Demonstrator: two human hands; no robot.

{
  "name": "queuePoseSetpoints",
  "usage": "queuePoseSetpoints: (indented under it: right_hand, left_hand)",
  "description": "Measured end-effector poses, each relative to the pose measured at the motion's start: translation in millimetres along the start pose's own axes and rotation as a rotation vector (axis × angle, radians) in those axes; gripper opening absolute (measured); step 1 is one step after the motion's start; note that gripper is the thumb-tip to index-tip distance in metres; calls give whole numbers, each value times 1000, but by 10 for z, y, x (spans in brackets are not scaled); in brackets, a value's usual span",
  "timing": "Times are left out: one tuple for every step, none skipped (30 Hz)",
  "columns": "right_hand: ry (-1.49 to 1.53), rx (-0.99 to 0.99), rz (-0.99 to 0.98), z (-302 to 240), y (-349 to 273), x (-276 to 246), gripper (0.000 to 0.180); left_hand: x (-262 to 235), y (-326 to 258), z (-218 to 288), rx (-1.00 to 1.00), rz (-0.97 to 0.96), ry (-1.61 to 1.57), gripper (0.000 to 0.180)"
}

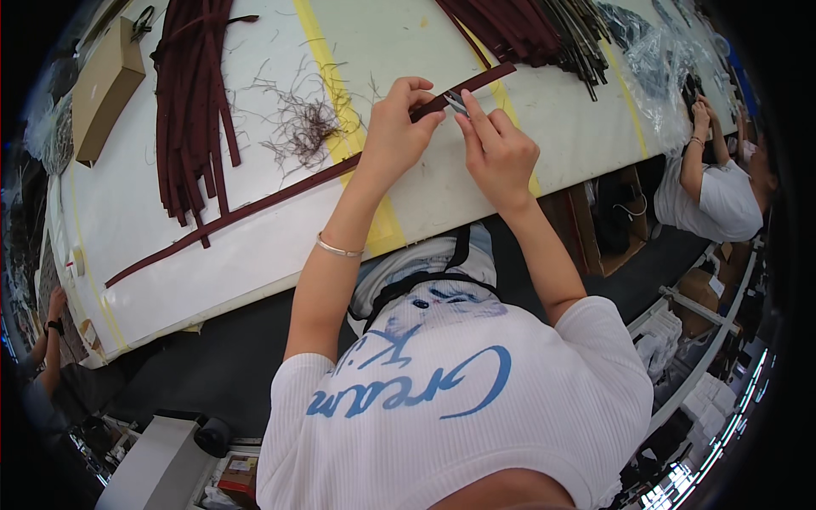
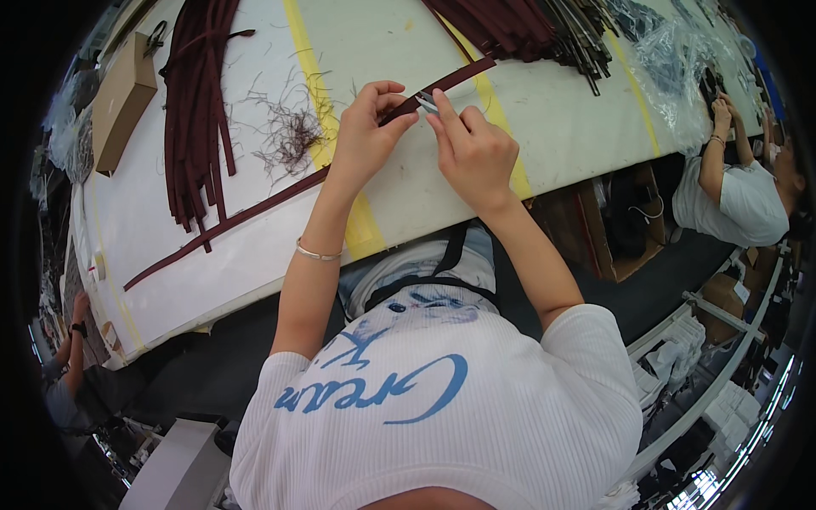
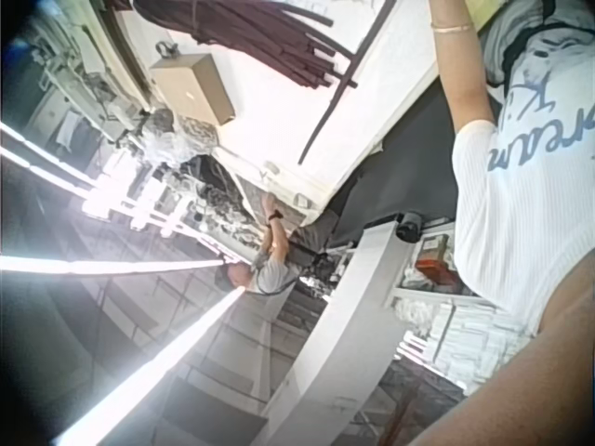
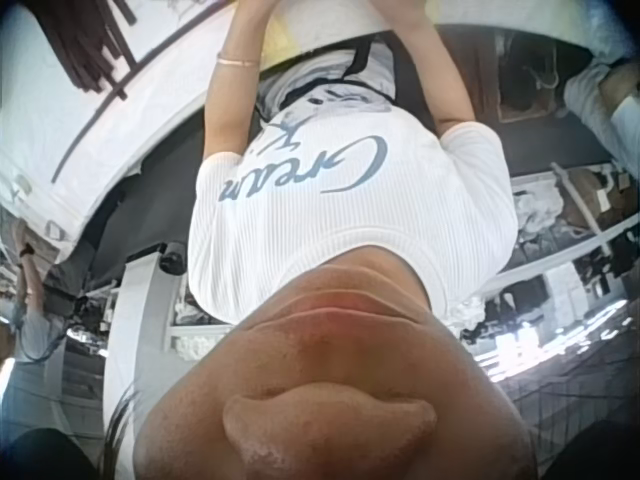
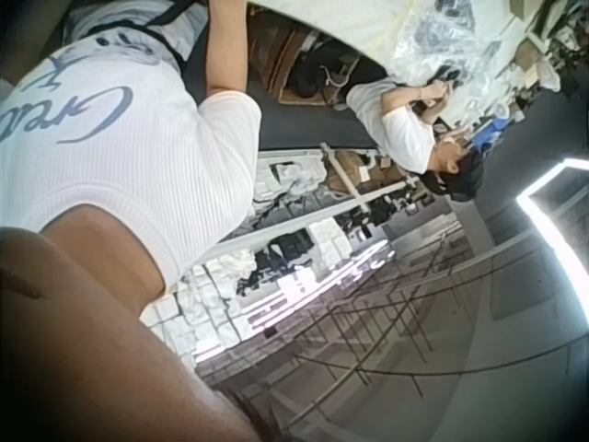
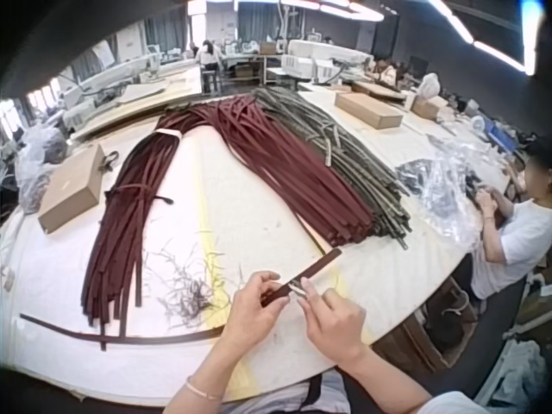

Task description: The person trims loose threads from leather straps using small snips.

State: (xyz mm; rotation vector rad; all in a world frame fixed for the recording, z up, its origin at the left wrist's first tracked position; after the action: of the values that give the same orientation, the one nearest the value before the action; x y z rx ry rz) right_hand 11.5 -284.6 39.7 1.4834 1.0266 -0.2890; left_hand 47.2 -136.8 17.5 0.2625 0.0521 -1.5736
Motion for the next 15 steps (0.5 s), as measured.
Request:
queuePoseSetpoints:
  right_hand:
    - [-17, 17, 6, -6, -5, 1, 30]
    - [-15, 15, 6, 10, 0, 24, 30]
    - [-26, 78, 64, 73, 19, 37, 27]
    - [-38, 140, 121, 124, 38, 48, 24]
    - [-37, 138, 122, 128, 67, 79, 24]
    - [291, 398, 201, 217, 75, 103, 17]
    - [623, 654, 276, 294, 55, 140, 18]
    - [623, 653, 274, 280, 112, 96, 18]
    - [854, 846, 70, 265, 156, 135, 21]
    - [1079, 1033, -148, 221, 143, 204, 30]
    - [1078, 1034, -144, 233, 149, 220, 30]
    - [1191, 1099, -138, 249, 153, 280, 34]
    - [1305, 1163, -131, 256, 153, 323, 39]
    - [1307, 1162, -134, 256, 169, 337, 39]
    - [1304, 1163, -112, 261, 187, 340, 41]
  left_hand:
    - [1, 2, 5, 0, 0, 0, 35]
    - [-4, 2, 6, -9, -1, 0, 35]
    - [-9, 2, 5, -18, -1, 0, 34]
    - [-12, 1, -10, -18, 1, 1, 34]
    - [-11, 4, -27, -7, 8, -10, 33]
    - [-12, 8, -37, 4, 16, -20, 32]
    - [-20, 12, -44, 4, 17, -20, 32]
    - [-23, 17, -52, -5, -6, -74, 30]
    - [-19, 15, -54, -14, -30, -126, 29]
    - [-20, 14, -49, -15, -29, -127, 29]
    - [-10, 16, -40, -40, -38, -152, 25]
    - [-2, 15, -37, -65, -47, -176, 22]
    - [0, 15, -34, -64, -50, -176, 22]
    - [-13, 22, -34, -56, -46, -155, 19]
    - [-27, 27, -33, -48, -43, -134, 17]
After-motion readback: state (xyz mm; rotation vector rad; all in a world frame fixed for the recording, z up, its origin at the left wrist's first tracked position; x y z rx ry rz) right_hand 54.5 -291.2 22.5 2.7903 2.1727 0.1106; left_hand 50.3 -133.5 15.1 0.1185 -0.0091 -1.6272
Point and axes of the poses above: each hand's wrist, its own y-axis towards the middle knuckle, its own x-axis out of the palm, z = x × y, the point moved 4 cm from there along y, towards the middle knuckle, and after that the axes turned 5 degrees about z, right-handed, at the moved point
